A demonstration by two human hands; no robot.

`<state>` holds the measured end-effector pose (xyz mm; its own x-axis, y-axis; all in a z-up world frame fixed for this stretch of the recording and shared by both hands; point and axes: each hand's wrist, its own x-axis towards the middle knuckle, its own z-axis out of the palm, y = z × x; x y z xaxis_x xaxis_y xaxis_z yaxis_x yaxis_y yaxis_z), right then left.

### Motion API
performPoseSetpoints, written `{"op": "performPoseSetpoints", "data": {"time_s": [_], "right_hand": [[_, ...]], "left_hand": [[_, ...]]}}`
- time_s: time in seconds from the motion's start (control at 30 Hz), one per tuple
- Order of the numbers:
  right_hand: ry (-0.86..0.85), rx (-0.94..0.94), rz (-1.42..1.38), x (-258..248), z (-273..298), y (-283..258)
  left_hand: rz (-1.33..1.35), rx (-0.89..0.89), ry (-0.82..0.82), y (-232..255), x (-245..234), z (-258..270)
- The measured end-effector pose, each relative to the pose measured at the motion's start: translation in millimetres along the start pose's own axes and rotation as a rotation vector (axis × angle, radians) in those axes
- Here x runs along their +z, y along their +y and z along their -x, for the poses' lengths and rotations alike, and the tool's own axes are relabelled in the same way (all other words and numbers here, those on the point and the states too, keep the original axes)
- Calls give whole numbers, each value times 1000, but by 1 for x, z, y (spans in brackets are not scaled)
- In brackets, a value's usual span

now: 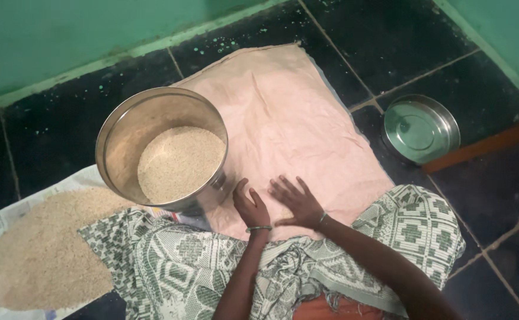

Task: The person sits on the floor and sorts grains by hand, picking up handfuls from a cloth and a newspaper, inspecting them, and transferring the grains into a metal pot and a clear plastic jar.

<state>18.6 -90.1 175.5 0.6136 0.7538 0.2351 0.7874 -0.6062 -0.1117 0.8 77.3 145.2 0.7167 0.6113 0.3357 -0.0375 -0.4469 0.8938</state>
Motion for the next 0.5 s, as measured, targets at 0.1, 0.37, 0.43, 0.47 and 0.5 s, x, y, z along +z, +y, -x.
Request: {"op": "performPoseSetpoints", "data": {"time_s": [0.1, 0.37, 0.43, 0.47, 0.5], "right_hand": [[-22, 137, 85, 3, -2, 16], [-36, 228, -242, 8, -6, 29], [-68, 206, -296, 13, -2, 27], [-91, 180, -285, 16, -1, 23], [-114, 154, -272, 18, 1, 22]], "left_hand": [[-17, -70, -32, 2, 0, 4], [224, -119, -201, 3, 5, 12], [320, -256, -254, 1, 8, 13], [299, -229, -267, -1, 8, 15], [280, -200, -279, -3, 9, 15]]}}
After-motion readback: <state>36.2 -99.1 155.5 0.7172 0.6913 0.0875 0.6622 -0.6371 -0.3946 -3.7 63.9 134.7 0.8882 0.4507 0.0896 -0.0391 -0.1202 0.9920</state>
